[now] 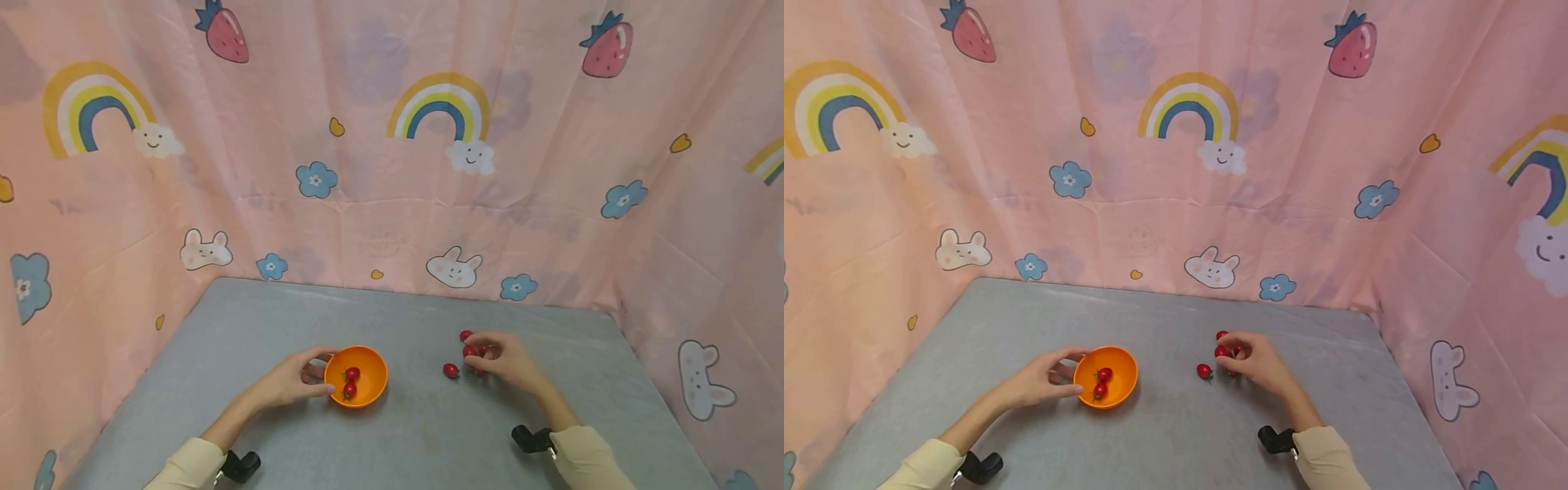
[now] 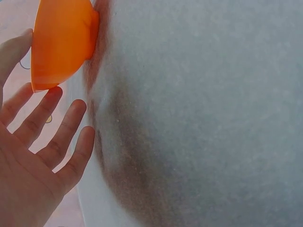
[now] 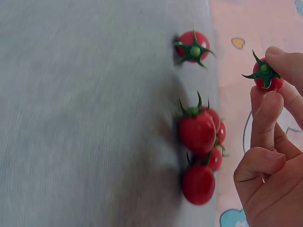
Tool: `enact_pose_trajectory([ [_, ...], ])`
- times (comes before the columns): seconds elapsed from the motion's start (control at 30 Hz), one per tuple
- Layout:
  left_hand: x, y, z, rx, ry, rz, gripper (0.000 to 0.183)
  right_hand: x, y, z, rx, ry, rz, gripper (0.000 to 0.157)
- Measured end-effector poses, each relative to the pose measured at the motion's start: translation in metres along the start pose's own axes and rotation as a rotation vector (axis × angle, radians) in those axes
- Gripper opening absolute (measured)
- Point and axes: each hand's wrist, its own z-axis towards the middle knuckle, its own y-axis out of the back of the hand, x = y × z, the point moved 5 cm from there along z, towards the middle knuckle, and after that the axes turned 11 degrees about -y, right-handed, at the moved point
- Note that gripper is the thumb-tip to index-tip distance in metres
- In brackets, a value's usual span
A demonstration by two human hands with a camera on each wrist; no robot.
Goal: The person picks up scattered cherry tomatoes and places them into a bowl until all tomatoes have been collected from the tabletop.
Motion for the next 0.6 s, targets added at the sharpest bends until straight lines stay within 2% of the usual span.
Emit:
enact_pose_trajectory([
  [0.3, 0.001, 0.0, 0.001, 0.001, -0.018, -0.011, 0.062, 0.016, -0.018, 0.007, 0.034, -0.007, 0.033, 0.034],
  [0.6, 0.002, 0.0, 0.001, 0.0, -0.015, -0.004, 0.062, 0.033, -0.034, 0.014, 0.061, 0.058, 0.026, 0.03],
])
